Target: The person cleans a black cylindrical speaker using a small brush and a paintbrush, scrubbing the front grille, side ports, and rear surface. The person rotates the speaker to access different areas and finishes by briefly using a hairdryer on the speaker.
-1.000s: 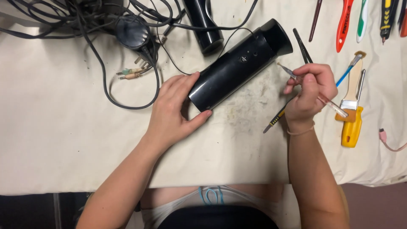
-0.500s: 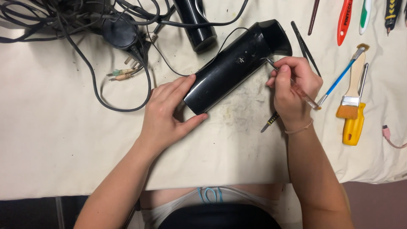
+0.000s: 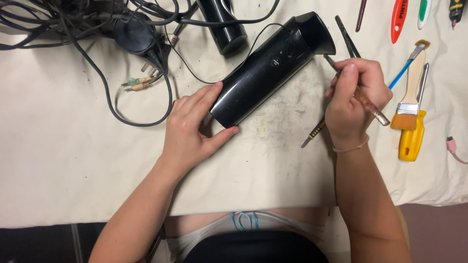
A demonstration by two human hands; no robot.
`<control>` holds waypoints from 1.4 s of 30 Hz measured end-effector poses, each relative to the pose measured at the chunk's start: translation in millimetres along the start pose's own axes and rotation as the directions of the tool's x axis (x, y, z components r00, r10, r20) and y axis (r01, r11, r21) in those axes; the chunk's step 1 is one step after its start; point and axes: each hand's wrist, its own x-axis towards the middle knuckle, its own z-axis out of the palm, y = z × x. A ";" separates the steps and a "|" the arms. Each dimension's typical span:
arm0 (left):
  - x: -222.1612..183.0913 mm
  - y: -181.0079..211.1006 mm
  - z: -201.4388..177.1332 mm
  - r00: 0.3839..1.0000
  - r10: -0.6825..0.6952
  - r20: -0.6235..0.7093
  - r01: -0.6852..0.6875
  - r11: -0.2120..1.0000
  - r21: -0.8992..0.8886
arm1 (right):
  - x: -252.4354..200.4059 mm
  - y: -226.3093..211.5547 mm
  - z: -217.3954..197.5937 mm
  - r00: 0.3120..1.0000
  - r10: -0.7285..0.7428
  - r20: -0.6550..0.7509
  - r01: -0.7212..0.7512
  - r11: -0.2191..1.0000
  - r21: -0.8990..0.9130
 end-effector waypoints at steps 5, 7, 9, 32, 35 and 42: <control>0.3 -0.3 0.1 1.000 -0.012 0.005 0.012 1.000 0.002 | 1.5 6.1 -4.1 0.993 0.095 0.070 -0.104 0.986 0.133; -0.3 -0.3 0.9 1.000 -0.010 0.003 0.010 1.000 0.000 | 0.8 8.5 -5.7 0.991 0.082 0.102 -0.092 0.992 0.090; -0.4 -0.9 0.8 1.000 -0.013 0.006 0.013 1.000 0.004 | 2.6 5.9 -3.3 0.988 0.043 0.147 -0.047 0.999 0.023; -6.7 -6.0 2.6 0.996 -0.088 0.017 0.088 0.996 -0.007 | -40.3 -67.6 36.7 0.782 -0.382 0.492 0.265 0.919 0.293; -8.1 -4.3 2.1 0.992 -0.124 0.001 0.124 0.992 -0.026 | -41.9 -68.1 37.7 0.777 -0.412 0.476 0.307 0.908 0.285; -8.7 -1.3 8.2 0.988 -0.055 -0.144 0.019 0.970 -0.243 | -53.8 -45.9 32.4 0.821 -0.355 0.447 0.264 0.931 0.254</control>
